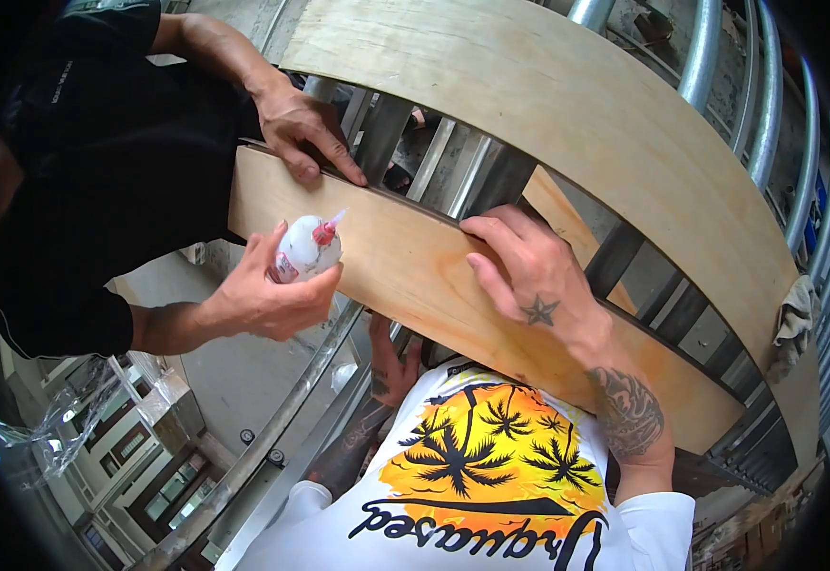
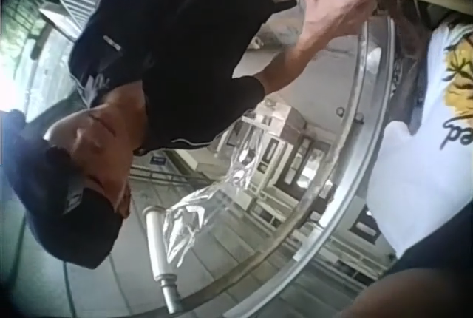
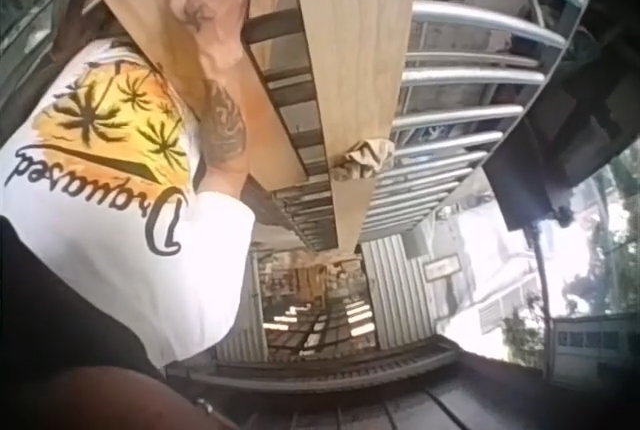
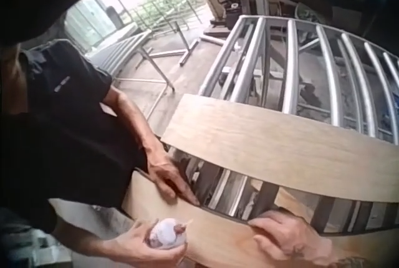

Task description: Applying glue to the edges of wooden planks and cleaning excess glue.

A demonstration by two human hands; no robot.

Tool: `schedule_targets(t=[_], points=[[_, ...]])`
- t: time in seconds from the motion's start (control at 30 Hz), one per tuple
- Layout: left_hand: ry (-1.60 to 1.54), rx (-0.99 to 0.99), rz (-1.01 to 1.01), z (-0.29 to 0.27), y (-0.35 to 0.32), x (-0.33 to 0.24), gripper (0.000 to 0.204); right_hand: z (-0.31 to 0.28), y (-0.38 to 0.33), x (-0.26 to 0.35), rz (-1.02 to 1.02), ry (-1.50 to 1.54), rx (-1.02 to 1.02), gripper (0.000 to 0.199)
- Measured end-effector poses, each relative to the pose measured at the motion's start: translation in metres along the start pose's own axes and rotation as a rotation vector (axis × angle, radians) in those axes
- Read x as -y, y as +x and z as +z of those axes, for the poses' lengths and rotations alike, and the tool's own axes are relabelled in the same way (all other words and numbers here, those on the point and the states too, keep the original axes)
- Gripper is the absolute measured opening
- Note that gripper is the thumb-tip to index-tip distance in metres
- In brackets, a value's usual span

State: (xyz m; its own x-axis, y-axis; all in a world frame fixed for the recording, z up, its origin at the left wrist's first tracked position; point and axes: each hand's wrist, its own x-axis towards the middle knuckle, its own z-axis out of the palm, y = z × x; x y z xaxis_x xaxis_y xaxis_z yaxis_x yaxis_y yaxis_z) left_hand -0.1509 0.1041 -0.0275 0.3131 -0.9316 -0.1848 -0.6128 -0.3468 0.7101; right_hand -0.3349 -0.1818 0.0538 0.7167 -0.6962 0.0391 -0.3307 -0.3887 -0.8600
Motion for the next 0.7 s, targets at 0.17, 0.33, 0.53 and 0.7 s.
schedule_targets(t=[0.17,0.33,0.53,0.7], points=[[-0.025,0.012,-0.128,0.005,-0.034,0.014,0.061,0.002,0.002,0.0,0.01,-0.004,-0.036,0.027],[-0.045,0.033,-0.166,0.011,-0.05,0.012,0.061,0.0,0.001,0.0,0.04,0.017,0.0,0.029],[-0.06,0.072,-0.209,0.015,-0.04,0.017,0.061,-0.001,0.0,0.001,0.066,0.034,0.008,0.029],[-0.07,0.118,-0.242,0.02,-0.034,0.019,0.061,-0.001,0.0,0.001,0.073,0.042,0.002,0.029]])
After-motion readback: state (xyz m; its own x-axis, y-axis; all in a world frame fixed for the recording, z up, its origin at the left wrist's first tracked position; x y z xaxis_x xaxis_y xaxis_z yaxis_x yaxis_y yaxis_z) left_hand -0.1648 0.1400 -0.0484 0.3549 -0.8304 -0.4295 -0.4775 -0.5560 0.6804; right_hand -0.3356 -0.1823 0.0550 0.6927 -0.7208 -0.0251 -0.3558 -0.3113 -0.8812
